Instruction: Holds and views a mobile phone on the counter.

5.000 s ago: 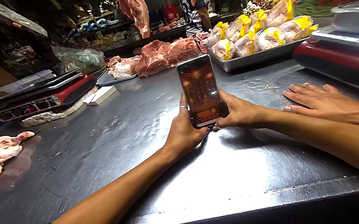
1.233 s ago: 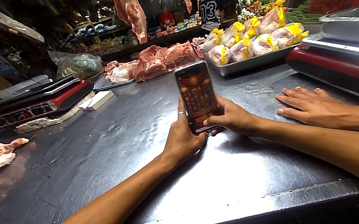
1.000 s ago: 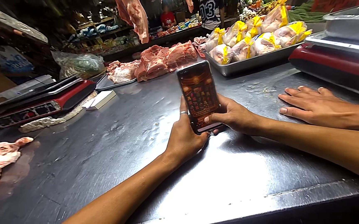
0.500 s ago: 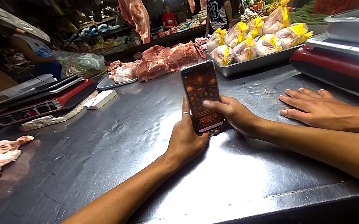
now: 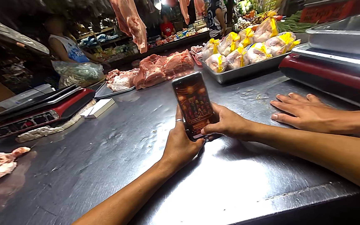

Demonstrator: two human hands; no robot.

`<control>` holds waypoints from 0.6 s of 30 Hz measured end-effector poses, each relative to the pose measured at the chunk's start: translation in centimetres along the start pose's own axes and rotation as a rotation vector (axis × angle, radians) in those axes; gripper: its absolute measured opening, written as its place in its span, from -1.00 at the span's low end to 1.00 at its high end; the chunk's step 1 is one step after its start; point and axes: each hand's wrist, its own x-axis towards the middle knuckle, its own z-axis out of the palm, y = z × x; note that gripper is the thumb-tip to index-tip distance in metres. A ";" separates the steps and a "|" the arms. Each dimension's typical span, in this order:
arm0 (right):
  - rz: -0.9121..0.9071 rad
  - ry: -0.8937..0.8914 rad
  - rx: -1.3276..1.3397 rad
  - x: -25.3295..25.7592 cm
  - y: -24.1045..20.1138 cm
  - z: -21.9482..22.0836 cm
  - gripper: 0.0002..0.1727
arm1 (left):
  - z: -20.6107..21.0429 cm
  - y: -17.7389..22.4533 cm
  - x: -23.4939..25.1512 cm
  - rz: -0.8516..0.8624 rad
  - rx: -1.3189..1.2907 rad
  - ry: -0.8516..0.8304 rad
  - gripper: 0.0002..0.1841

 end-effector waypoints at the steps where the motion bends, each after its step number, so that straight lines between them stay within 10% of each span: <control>1: -0.019 -0.010 -0.010 0.0 0.2 -0.1 -0.34 | 0.0 -0.1 0.0 0.006 0.001 0.004 0.31; 18: -0.131 -0.216 -0.161 0.7 0.2 -1.8 0.03 | -0.1 -0.2 0.0 0.002 -0.007 0.000 0.35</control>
